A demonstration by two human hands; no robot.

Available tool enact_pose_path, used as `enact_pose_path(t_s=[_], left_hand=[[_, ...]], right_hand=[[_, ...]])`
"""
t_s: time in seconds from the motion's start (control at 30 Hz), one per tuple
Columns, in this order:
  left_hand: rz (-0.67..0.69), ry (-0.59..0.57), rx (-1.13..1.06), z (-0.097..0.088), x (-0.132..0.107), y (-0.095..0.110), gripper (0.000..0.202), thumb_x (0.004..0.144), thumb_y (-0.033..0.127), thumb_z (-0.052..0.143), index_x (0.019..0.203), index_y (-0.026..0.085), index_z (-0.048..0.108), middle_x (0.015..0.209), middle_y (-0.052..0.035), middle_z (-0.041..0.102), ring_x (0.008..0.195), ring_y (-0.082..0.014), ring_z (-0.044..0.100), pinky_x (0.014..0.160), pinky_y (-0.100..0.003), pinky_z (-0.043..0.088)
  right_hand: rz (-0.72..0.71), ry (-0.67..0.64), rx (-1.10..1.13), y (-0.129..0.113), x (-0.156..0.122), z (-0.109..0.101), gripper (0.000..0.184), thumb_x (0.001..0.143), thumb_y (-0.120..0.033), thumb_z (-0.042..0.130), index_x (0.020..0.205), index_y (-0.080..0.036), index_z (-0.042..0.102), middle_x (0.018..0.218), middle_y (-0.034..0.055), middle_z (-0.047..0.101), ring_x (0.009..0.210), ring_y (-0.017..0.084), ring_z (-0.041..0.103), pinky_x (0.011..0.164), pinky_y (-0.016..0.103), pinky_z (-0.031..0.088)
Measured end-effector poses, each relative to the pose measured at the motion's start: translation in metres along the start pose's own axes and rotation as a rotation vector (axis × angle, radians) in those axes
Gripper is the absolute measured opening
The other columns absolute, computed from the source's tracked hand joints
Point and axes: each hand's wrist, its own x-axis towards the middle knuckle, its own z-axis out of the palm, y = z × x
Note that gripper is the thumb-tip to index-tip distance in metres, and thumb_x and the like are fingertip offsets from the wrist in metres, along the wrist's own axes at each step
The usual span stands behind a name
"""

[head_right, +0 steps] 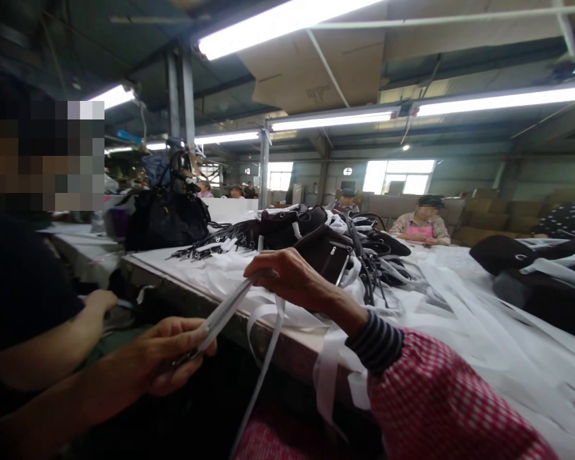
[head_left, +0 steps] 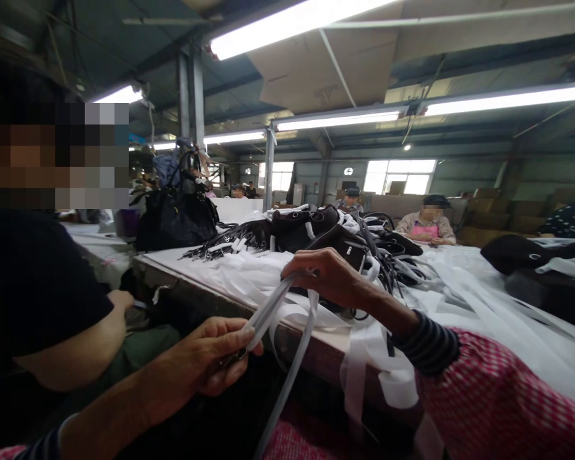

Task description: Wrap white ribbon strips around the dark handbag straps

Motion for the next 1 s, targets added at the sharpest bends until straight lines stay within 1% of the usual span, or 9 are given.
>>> enact_pose_path(t_s=[0.17,0.3,0.47,0.53,0.6,0.67,0.8,0.9,1.0], left_hand=[[0.067,0.146,-0.135,0.013,-0.007,0.019,0.05,0.076,0.059,0.086,0.087,0.014,0.069,0.053,0.0044,0.045,0.042,-0.002,0.026,0.038,-0.014,0.018],[0.362,0.317,-0.189,0.022,-0.009,0.063,0.043,0.066,0.048,0.095,0.082,0.015,0.073,0.058,0.002,0.055,0.041,-0.0039,0.039,0.036,-0.013,0.031],[0.86,0.644,-0.057,0.026,0.013,0.101,0.028,0.077,0.037,0.086,0.091,0.015,0.076,0.08,-0.0038,0.07,0.064,-0.0141,0.066,0.057,-0.02,0.056],[1.004,0.82,0.18,0.017,0.023,0.097,0.021,0.087,0.037,0.075,0.095,0.018,0.075,0.087,-0.0046,0.074,0.073,-0.0177,0.071,0.068,-0.024,0.058],[1.029,0.909,0.507,-0.001,0.029,0.082,0.016,0.09,0.034,0.072,0.097,0.02,0.075,0.089,-0.0045,0.074,0.076,-0.0189,0.071,0.077,-0.025,0.056],[0.98,0.845,0.837,-0.024,0.031,0.061,0.011,0.09,0.03,0.07,0.096,0.022,0.076,0.092,-0.0056,0.075,0.082,-0.0212,0.071,0.084,-0.027,0.054],[0.802,0.418,1.321,-0.052,0.028,0.011,0.026,0.099,0.021,0.05,0.107,0.021,0.074,0.109,-0.0111,0.074,0.105,-0.0283,0.068,0.096,-0.036,0.051],[0.63,0.165,1.38,-0.042,0.022,-0.015,0.029,0.103,0.018,0.042,0.106,0.02,0.07,0.106,-0.0089,0.073,0.099,-0.0255,0.068,0.089,-0.033,0.049],[0.454,0.156,1.237,-0.021,0.014,-0.023,0.028,0.107,0.025,0.04,0.092,0.021,0.064,0.088,-0.0021,0.067,0.076,-0.0175,0.062,0.07,-0.026,0.041]], right_hand=[[-0.025,0.241,-0.067,0.01,0.012,0.009,0.015,0.095,-0.027,0.068,0.102,-0.019,0.078,0.099,0.0056,0.073,0.086,0.018,0.065,0.081,0.029,0.046],[0.09,0.388,0.378,0.022,0.02,0.05,0.031,0.089,-0.047,0.074,0.098,-0.017,0.077,0.088,0.0054,0.071,0.081,0.018,0.062,0.076,0.028,0.046],[0.318,0.202,1.048,0.006,0.01,0.147,0.051,0.087,-0.06,0.071,0.105,-0.013,0.076,0.086,0.0092,0.073,0.071,0.016,0.064,0.065,0.025,0.045],[0.429,0.086,1.198,-0.007,-0.005,0.174,0.055,0.088,-0.064,0.067,0.107,-0.013,0.075,0.087,0.0109,0.073,0.069,0.017,0.066,0.064,0.026,0.047],[0.538,0.009,1.24,-0.018,-0.025,0.182,0.056,0.086,-0.066,0.068,0.101,-0.013,0.075,0.079,0.0088,0.07,0.059,0.014,0.061,0.056,0.024,0.044],[0.598,0.024,1.171,-0.025,-0.047,0.171,0.05,0.083,-0.061,0.073,0.096,-0.013,0.074,0.068,0.003,0.062,0.051,0.01,0.049,0.049,0.021,0.034],[0.62,0.13,0.842,-0.029,-0.08,0.12,0.03,0.077,-0.036,0.082,0.099,-0.018,0.075,0.079,0.0004,0.058,0.069,0.011,0.049,0.058,0.022,0.034],[0.553,0.174,0.57,-0.026,-0.084,0.087,0.031,0.078,-0.032,0.079,0.106,-0.02,0.075,0.093,0.0032,0.066,0.082,0.017,0.056,0.067,0.026,0.04],[0.463,0.198,0.41,-0.018,-0.075,0.065,0.029,0.081,-0.034,0.078,0.105,-0.018,0.076,0.091,0.0048,0.069,0.081,0.018,0.058,0.068,0.027,0.041]])
